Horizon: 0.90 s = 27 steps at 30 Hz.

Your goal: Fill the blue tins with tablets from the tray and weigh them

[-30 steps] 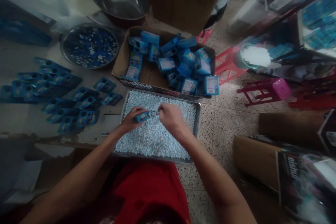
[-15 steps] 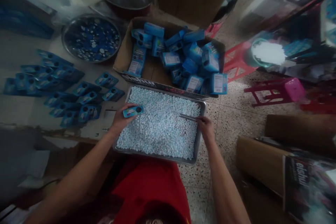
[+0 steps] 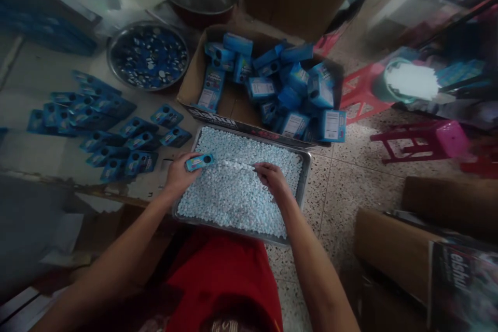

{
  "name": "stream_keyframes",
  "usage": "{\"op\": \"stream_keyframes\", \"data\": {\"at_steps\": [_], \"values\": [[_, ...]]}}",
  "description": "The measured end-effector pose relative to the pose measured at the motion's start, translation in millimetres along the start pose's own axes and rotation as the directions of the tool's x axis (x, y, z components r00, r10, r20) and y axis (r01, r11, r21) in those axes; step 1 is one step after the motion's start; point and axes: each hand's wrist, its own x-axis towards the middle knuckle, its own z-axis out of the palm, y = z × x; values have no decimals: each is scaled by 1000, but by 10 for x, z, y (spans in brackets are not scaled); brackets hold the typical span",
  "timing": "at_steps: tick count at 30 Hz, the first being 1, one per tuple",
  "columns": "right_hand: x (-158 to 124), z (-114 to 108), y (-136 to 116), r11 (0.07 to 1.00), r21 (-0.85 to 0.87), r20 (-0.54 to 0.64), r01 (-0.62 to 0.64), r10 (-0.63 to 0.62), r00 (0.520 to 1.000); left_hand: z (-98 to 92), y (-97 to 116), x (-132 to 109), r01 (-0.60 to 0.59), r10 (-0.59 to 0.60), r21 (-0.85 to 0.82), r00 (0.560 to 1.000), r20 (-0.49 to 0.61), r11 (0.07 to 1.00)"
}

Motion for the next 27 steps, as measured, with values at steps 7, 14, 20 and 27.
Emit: {"op": "stream_keyframes", "data": {"at_steps": [7,14,20,27], "values": [[-231,282,-738,991,-74,58,110,-106,993,68,172,74,-49,52,-58,997,50,997],[-495,745,-1135,620,-706,22,342,-464,886,143,197,70,-94,98,-73,994,54,993],[-695,776,-1162,469,-801,74,371,-539,839,171,184,68,-58,66,-130,996,62,990],[-900,-612,-193,884,-466,-335,40,-218,917,4,-24,-26,201,-185,-308,979,83,930]]}}
